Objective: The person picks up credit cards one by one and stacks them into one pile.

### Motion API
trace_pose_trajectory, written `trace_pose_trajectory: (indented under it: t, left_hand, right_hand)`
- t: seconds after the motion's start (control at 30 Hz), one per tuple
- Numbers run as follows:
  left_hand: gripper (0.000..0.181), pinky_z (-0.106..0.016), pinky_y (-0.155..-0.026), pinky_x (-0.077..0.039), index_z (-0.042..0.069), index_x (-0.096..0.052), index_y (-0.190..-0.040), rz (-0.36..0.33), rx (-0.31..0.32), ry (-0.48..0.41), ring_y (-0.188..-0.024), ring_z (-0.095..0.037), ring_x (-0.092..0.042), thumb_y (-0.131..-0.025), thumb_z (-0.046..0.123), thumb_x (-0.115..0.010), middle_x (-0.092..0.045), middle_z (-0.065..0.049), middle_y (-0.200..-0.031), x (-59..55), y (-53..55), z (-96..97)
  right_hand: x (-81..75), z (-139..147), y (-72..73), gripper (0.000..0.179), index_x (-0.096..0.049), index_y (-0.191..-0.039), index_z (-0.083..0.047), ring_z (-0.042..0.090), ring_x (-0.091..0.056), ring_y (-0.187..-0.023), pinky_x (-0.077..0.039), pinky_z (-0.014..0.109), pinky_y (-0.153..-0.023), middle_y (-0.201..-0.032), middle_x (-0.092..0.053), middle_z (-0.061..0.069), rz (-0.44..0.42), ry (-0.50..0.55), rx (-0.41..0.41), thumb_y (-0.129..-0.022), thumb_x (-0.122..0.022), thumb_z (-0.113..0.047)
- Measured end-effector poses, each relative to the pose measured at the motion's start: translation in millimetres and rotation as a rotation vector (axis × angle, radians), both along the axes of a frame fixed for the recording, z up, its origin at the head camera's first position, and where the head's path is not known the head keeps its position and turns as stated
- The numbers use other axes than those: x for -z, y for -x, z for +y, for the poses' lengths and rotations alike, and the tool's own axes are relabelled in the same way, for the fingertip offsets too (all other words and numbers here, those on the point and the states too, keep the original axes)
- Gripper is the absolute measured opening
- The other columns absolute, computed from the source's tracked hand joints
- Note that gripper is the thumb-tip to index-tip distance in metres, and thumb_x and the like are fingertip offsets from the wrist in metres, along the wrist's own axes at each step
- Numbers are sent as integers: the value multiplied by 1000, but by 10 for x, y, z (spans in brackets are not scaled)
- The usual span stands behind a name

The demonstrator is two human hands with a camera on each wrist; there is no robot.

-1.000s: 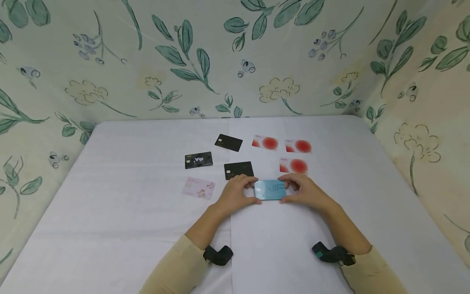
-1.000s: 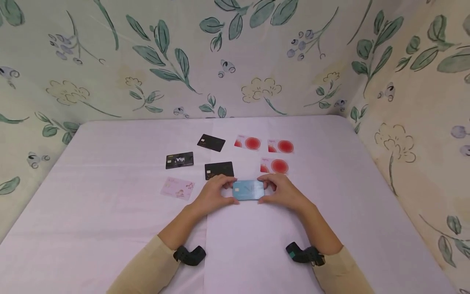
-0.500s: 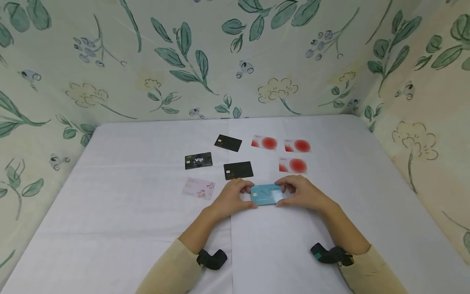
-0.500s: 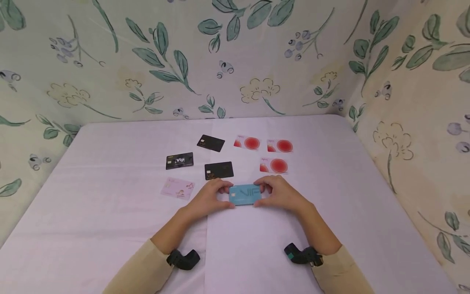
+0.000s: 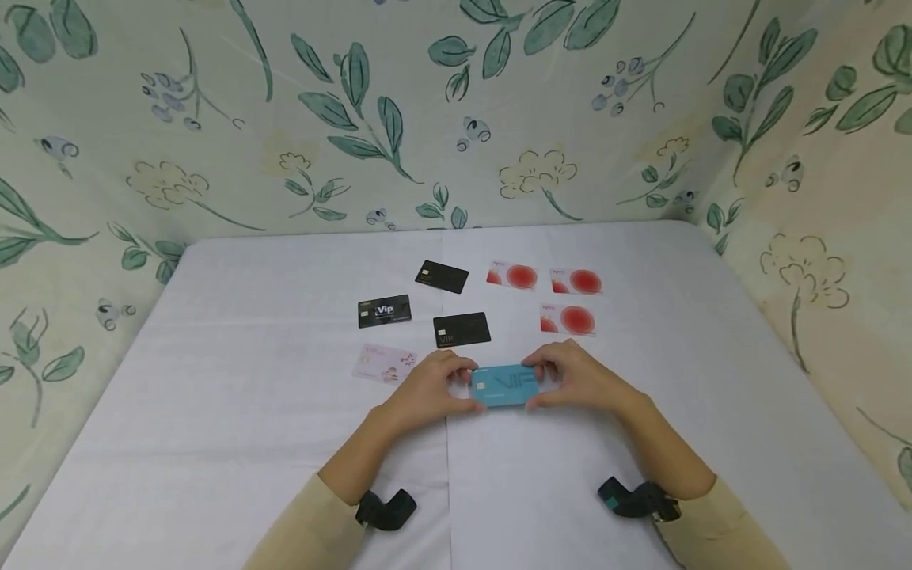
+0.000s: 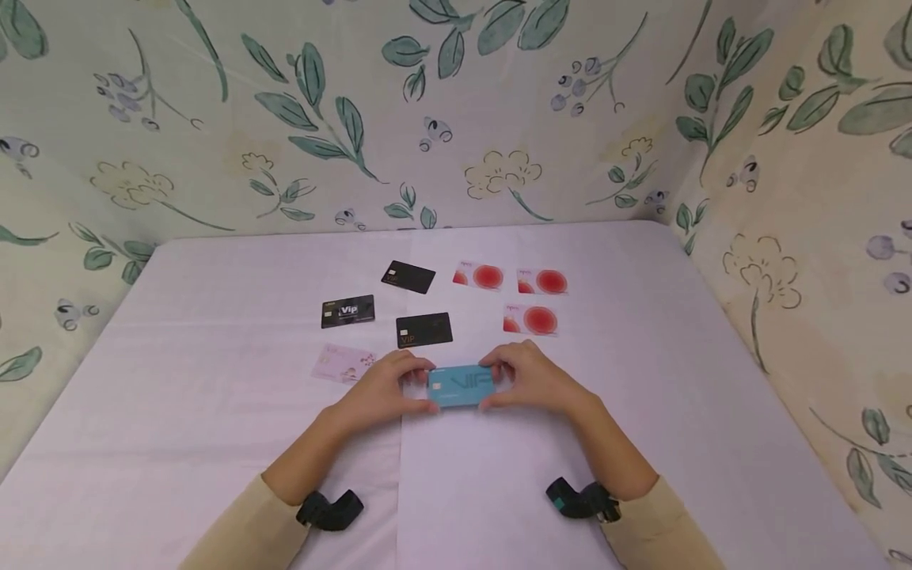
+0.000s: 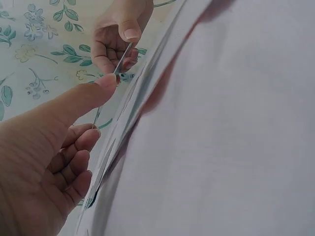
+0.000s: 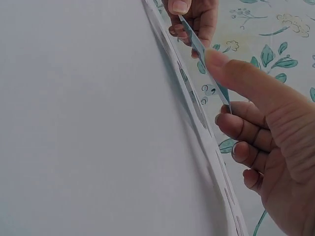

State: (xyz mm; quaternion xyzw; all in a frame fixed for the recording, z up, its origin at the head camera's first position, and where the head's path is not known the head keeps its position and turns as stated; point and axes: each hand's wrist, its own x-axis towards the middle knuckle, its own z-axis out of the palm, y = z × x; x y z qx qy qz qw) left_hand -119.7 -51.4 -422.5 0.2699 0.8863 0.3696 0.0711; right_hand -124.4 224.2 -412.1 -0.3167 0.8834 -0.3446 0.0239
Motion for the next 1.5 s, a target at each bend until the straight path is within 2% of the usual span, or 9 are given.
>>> trace_pose_trajectory:
  t: [0.17, 0.37, 0.6, 0.8, 0.97, 1.17, 1.33, 1.5]
  left_hand:
    - [48, -27, -78, -42, 14, -66, -110, 25, 7, 9, -85, -9, -48, -69, 33, -83, -55, 7, -87, -82, -63, -96]
    - [49, -26, -77, -43, 13, -66, -110, 78, 25, 30, -86, -10, -49, -68, 33, -83, -56, 7, -88, -146, -105, -219]
    - [50, -27, -76, -42, 15, -66, -109, 106, 21, 60, -85, -9, -47, -68, 38, -83, -55, 8, -87, -140, -141, -352]
    - [50, -27, -79, -43, 14, -66, -107, 143, 18, 16, -85, -9, -47, -66, 35, -84, -55, 7, -87, -109, -183, -469]
    - [50, -30, -88, -42, 14, -66, -107, 124, 33, 2, -87, -8, -48, -65, 33, -85, -56, 7, -86, -44, -204, -516]
    - [50, -29, -85, -42, 15, -64, -106, 95, 23, 12, -87, -8, -47, -65, 35, -85, -54, 8, -86, -40, -209, -526]
    - [50, -27, -81, -41, 16, -63, -106, 35, -3, 46, -87, -8, -46, -66, 35, -85, -51, 11, -85, -1, -212, -570]
    - [51, -26, -76, -40, 15, -62, -108, 11, 0, 59, -83, -8, -46, -66, 34, -85, -49, 11, -83, 21, -193, -597]
  right_hand:
    - [-43, -102, -43, 50, -68, -104, -13, 8, -48, -79, -39, 26, -72, -81, -57, -11, -28, -22, 5, -64, -87, -34]
    - [-55, -213, -76, 50, -68, -104, -11, 5, -47, -77, -39, 25, -72, -78, -54, -10, 10, -3, -25, -63, -88, -31]
    - [-29, -329, -96, 52, -68, -104, -12, 3, -46, -75, -37, 25, -71, -78, -52, -11, 44, -24, -37, -62, -88, -35]
    - [21, -433, -106, 52, -68, -104, -10, 2, -46, -74, -37, 25, -72, -77, -53, -10, 79, 3, -65, -62, -88, -35]
    - [59, -466, -166, 52, -68, -106, -11, 2, -46, -76, -39, 25, -72, -77, -52, -11, 30, 2, -66, -66, -86, -39]
    - [114, -495, -165, 52, -67, -104, -11, 3, -47, -76, -40, 26, -75, -77, -53, -10, 62, 10, -71, -64, -87, -37]
    - [163, -557, -146, 53, -67, -104, -11, 1, -48, -75, -42, 26, -78, -77, -53, -10, 66, -21, -90, -65, -85, -42]
    - [170, -600, -131, 54, -68, -103, -10, 2, -47, -72, -43, 25, -75, -74, -52, -10, 70, -21, -92, -64, -86, -43]
